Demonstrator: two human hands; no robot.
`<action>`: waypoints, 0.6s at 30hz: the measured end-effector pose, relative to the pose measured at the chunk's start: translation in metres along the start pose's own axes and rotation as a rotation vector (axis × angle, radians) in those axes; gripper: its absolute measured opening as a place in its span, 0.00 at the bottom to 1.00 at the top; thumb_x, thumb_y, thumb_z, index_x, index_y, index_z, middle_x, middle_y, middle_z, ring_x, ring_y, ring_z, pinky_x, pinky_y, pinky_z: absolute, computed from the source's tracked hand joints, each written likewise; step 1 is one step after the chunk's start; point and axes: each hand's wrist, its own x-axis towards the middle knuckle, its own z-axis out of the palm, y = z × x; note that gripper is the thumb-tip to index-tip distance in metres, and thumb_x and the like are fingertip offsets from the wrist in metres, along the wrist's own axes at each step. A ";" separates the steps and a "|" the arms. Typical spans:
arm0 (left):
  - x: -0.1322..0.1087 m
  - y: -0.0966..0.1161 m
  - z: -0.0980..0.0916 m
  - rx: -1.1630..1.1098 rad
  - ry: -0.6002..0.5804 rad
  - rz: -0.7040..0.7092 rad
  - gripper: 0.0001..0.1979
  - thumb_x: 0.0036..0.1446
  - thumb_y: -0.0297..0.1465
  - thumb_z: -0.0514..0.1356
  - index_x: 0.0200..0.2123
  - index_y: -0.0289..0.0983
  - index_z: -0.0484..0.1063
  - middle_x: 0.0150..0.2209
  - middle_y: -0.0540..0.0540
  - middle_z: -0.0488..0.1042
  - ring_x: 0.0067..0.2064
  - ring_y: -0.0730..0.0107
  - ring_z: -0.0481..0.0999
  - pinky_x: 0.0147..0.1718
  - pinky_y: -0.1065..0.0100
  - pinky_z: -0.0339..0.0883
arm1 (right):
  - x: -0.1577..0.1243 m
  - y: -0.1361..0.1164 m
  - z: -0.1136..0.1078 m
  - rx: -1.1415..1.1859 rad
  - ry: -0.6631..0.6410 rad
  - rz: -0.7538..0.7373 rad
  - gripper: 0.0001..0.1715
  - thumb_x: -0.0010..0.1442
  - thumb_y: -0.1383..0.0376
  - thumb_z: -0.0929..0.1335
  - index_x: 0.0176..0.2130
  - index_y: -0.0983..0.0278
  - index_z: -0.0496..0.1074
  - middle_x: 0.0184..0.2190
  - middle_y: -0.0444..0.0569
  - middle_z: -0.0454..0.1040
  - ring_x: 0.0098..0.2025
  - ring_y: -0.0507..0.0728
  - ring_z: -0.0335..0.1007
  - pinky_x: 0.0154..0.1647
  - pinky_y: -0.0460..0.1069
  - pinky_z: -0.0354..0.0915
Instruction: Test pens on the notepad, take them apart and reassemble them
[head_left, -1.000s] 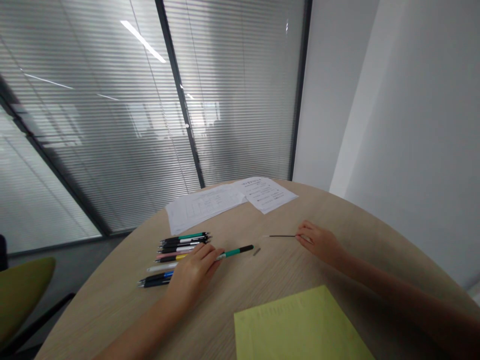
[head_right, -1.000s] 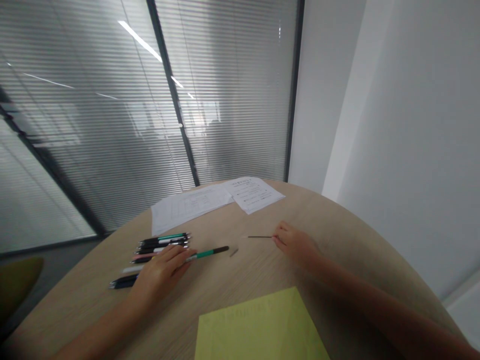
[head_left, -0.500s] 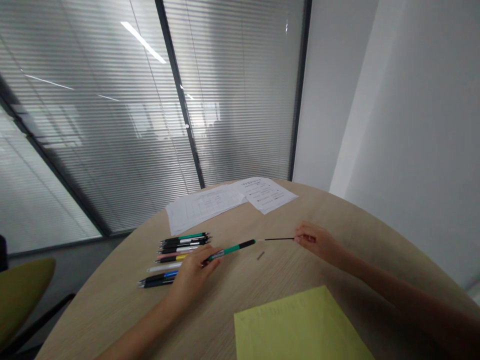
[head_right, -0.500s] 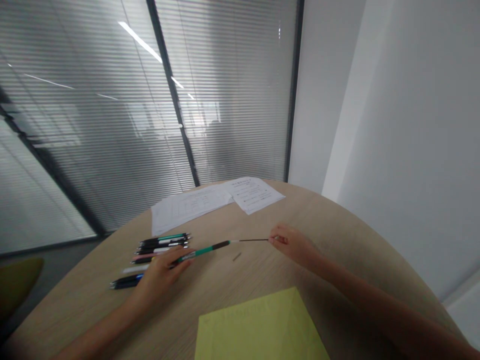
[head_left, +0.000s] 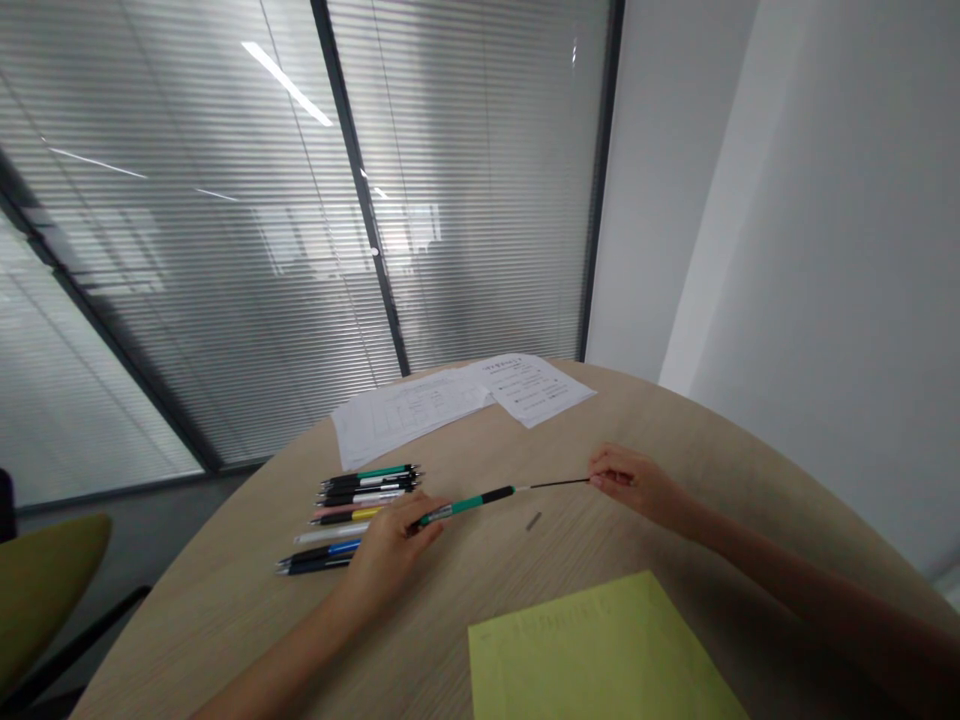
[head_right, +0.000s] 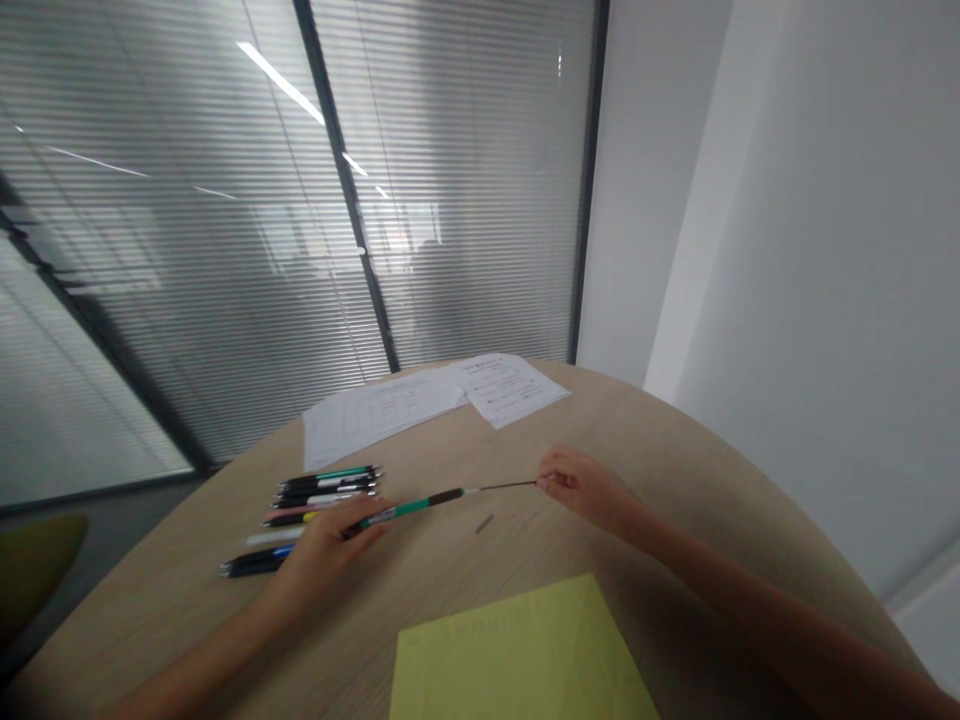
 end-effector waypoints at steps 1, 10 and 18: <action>0.000 0.000 0.000 0.000 0.001 0.004 0.11 0.49 0.29 0.54 0.34 0.38 0.74 0.31 0.46 0.75 0.34 0.64 0.72 0.34 0.67 0.64 | 0.000 -0.001 0.000 0.007 0.004 0.003 0.12 0.56 0.62 0.60 0.26 0.64 0.66 0.27 0.46 0.65 0.23 0.48 0.58 0.23 0.43 0.56; -0.001 -0.004 0.003 -0.016 -0.007 0.022 0.11 0.49 0.29 0.54 0.34 0.38 0.75 0.30 0.46 0.74 0.34 0.65 0.72 0.34 0.68 0.64 | 0.000 0.001 -0.001 0.055 0.013 0.015 0.14 0.56 0.59 0.60 0.25 0.64 0.64 0.25 0.46 0.64 0.28 0.51 0.61 0.26 0.45 0.58; 0.000 0.004 0.005 -0.145 -0.082 -0.030 0.09 0.49 0.32 0.55 0.30 0.38 0.75 0.24 0.49 0.71 0.30 0.67 0.69 0.29 0.71 0.61 | -0.003 -0.004 0.013 0.179 -0.020 0.075 0.13 0.55 0.58 0.61 0.26 0.64 0.65 0.25 0.45 0.65 0.29 0.51 0.61 0.28 0.46 0.60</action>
